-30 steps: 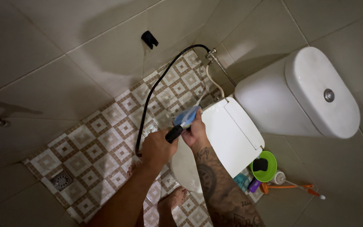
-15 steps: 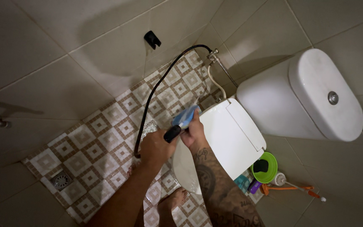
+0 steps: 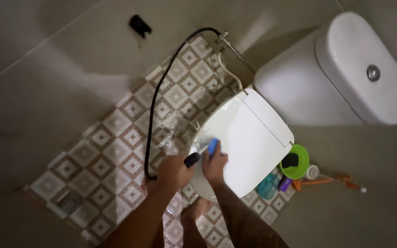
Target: The person scrubs and rinses a white toilet using a handheld bidet sprayer and a blue sponge. They clean the exterior tank, seat, lid, and the interior bowl, then rinse the sponge and place it in a green bucket.
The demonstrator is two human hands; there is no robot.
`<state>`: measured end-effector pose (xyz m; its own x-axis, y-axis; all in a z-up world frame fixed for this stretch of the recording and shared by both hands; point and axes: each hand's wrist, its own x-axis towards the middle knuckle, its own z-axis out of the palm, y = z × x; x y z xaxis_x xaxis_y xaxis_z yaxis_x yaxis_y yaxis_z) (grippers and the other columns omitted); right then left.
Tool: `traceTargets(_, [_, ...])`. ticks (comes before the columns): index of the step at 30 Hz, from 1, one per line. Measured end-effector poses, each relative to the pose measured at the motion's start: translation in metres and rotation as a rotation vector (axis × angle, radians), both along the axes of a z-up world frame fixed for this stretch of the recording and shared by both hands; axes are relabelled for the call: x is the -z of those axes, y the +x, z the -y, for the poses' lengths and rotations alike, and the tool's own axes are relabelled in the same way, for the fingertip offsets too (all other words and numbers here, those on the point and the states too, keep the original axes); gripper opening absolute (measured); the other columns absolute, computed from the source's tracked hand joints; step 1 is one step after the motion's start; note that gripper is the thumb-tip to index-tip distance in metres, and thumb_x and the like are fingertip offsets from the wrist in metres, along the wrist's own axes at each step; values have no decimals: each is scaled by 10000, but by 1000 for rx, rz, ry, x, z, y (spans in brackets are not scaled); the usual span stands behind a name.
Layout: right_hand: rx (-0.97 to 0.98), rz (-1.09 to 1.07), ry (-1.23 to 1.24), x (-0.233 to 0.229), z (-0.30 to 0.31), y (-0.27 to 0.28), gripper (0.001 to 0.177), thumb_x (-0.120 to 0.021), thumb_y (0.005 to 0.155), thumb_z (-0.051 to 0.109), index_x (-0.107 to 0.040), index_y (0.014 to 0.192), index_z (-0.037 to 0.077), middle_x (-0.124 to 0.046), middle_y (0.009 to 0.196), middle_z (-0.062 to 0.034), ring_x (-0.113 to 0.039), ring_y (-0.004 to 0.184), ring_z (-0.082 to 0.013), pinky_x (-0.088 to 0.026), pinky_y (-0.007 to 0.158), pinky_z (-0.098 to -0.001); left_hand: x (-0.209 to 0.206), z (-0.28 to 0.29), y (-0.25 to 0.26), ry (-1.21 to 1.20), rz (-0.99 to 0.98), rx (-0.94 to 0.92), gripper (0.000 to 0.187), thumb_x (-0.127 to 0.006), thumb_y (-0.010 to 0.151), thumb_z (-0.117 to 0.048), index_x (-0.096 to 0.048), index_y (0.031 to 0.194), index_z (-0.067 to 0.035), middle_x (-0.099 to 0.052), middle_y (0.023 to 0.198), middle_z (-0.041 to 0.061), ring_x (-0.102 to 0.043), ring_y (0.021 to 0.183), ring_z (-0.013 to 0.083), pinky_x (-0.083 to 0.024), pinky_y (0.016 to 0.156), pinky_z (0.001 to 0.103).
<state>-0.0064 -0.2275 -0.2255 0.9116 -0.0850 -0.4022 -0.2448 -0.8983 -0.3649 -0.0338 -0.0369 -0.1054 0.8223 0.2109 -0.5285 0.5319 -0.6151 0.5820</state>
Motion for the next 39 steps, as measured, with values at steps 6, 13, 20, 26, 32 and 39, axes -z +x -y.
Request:
traceTargets(6, [164,120,-352,7,66,-22,777,-643,962,363,-285,1601,104,-423,1222,-350,-444,1094,-473,-364,1011,-578,43,30,-3,-76,-131,101,284,-725,791,-345,-762,858,-72,-730,840,184,-711,849,403,-551,768,510])
traceTargets(13, [-241,247,-76,8,5,53,634,-718,878,197,-505,1471,120,-529,1209,-337,-516,1111,-489,-417,989,-554,61,39,17,6,39,19,310,-786,746,-359,-770,813,-57,-716,774,212,-710,764,423,-565,692,495])
traceTargets(20, [-287,229,-163,1,87,-11,657,-699,918,211,-477,1532,136,-548,1177,-346,-581,1019,-420,-514,892,-512,41,60,36,-86,11,40,269,-747,771,-343,-753,774,-74,-707,697,182,-721,679,380,-569,651,459])
traceTargets(26, [222,363,-165,3,114,87,662,-634,975,170,-395,1584,69,-489,1215,-384,-479,1065,-460,-406,964,-532,39,72,56,-86,-33,87,274,-762,759,-330,-728,754,-58,-699,661,181,-708,643,364,-538,611,460])
traceTargets(32, [-311,32,-65,-4,26,71,596,-597,1005,137,-450,1582,136,-566,1132,-276,-564,1044,-425,-469,898,-555,40,73,55,-102,41,-23,289,-740,798,-320,-737,772,-33,-689,670,186,-691,598,341,-526,592,454])
traceTargets(39, [242,29,142,-18,105,-34,457,-637,979,352,-638,1295,21,-674,1150,-319,-678,1046,-432,-561,930,-573,34,78,57,-126,-129,64,278,-724,799,-311,-729,775,-33,-691,639,178,-714,593,325,-540,595,455])
